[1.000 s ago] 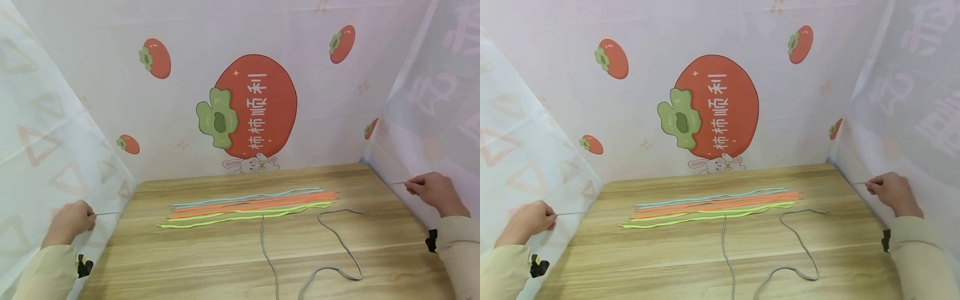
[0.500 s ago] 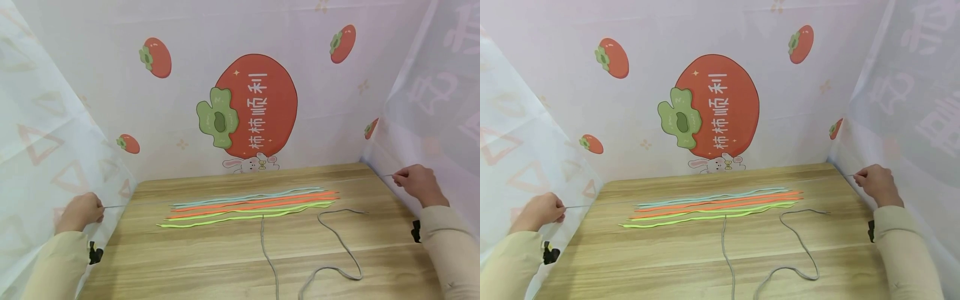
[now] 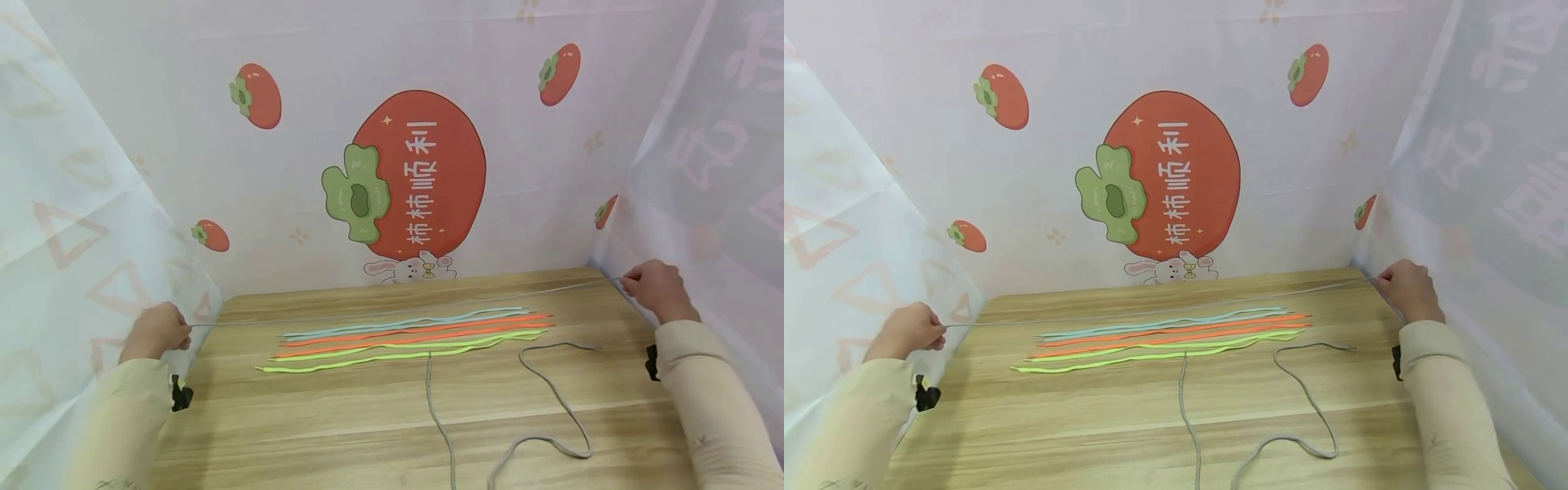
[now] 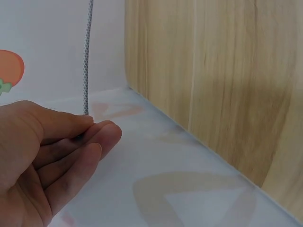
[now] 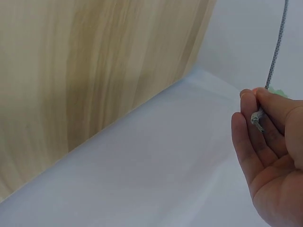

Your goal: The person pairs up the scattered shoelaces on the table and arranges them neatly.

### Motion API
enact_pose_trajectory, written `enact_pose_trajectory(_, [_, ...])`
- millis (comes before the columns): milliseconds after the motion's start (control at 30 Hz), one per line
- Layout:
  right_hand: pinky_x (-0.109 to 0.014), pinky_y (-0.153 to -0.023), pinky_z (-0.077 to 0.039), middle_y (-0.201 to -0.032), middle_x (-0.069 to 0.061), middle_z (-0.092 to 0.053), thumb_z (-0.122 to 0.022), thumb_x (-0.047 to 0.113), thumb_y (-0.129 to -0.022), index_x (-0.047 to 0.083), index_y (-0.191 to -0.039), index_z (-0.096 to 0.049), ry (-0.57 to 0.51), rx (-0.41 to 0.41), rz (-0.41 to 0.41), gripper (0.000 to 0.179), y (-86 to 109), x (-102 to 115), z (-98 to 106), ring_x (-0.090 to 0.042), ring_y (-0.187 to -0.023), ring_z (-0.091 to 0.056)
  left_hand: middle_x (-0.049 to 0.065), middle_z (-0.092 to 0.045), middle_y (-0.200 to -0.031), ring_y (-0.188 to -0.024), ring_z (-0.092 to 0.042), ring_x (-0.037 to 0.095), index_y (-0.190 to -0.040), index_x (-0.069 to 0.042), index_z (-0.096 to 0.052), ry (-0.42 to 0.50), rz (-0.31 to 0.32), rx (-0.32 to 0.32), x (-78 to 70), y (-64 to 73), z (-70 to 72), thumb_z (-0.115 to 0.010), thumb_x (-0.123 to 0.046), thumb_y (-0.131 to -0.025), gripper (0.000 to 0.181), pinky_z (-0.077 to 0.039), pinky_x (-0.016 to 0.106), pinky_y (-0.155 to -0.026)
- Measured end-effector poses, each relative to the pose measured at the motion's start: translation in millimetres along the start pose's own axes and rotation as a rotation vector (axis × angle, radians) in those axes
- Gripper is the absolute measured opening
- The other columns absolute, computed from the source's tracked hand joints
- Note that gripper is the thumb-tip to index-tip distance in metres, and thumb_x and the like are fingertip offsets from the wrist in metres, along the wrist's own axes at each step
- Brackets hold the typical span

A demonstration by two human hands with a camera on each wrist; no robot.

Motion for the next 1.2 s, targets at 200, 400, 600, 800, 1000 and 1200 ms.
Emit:
enact_pose_trajectory(200, [-0.044,-0.058,-0.054,-0.101,-0.033,-0.074,-0.064,0.012,-0.101,-0.013,-0.105,-0.076,0.002,-0.012,0.005,0.028,-10.0,6,-3,-0.042,-0.077,-0.070,0.000,-0.072,-0.062,-0.064,-0.056,0.021,-0.067,-0.009,-0.076,0.044,0.046,-0.006,-3.3,-8.3,-3.4,-0.056,-0.010,-0.097,0.036,-0.044,0.036,-0.064])
enact_pose_trajectory(400, [-0.036,-0.052,-0.042,-0.063,-0.012,-0.065,-0.058,0.014,-0.101,-0.001,-0.070,-0.072,-0.026,0.001,-0.024,0.037,-16.7,10,-8,-0.024,-0.059,-0.054,0.001,-0.068,-0.057,-0.059,-0.051,0.020,-0.064,-0.007,-0.075,0.088,0.067,-0.039,-3.6,-12.8,-8.3,-0.056,-0.011,-0.093,0.036,-0.038,0.032,-0.058])
enact_pose_trajectory(600, [-0.034,-0.049,-0.035,-0.049,0.003,-0.047,-0.056,0.012,-0.099,0.009,-0.053,-0.058,-0.039,-0.033,0.001,0.046,-22.2,16,-13,-0.018,-0.051,-0.042,0.001,-0.065,-0.054,-0.055,-0.049,0.021,-0.062,-0.006,-0.075,0.129,0.041,-0.145,-8.1,-18.1,-9.8,-0.055,-0.009,-0.090,0.035,-0.039,0.033,-0.054])
enact_pose_trajectory(800, [-0.034,-0.050,-0.035,-0.050,0.003,-0.048,-0.060,0.012,-0.098,0.008,-0.055,-0.060,-0.033,-0.035,-0.017,0.043,-30.3,16,-22,-0.021,-0.053,-0.045,0.007,-0.070,-0.057,-0.052,-0.050,0.021,-0.060,-0.006,-0.075,0.165,0.062,-0.202,-11.7,-24.5,-14.0,-0.055,-0.010,-0.092,0.038,-0.040,0.034,-0.050])
enact_pose_trajectory(1000, [-0.035,-0.051,-0.037,-0.054,-0.001,-0.054,-0.060,0.012,-0.098,0.005,-0.059,-0.065,-0.041,-0.016,-0.056,0.040,-34.0,15,-31,-0.025,-0.057,-0.050,0.010,-0.074,-0.063,-0.057,-0.058,0.025,-0.066,-0.002,-0.078,0.205,0.115,-0.219,-15.7,-29.2,-19.4,-0.057,-0.013,-0.094,0.037,-0.046,0.037,-0.054])
enact_pose_trajectory(1200, [-0.035,-0.052,-0.040,-0.062,-0.006,-0.062,-0.060,0.013,-0.099,0.001,-0.069,-0.072,-0.049,0.006,-0.068,0.034,-35.0,18,-37,-0.026,-0.060,-0.053,0.007,-0.073,-0.062,-0.058,-0.054,0.025,-0.067,-0.003,-0.079,0.227,0.151,-0.211,-17.0,-32.5,-25.9,-0.057,-0.015,-0.094,0.036,-0.042,0.035,-0.052])
Point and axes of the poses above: each hand's wrist, its own y-axis away from the middle knuckle, its own z-axis out of the back of the hand, x = y × z, the point moved 7 cm from there along -y, towards the middle knuckle
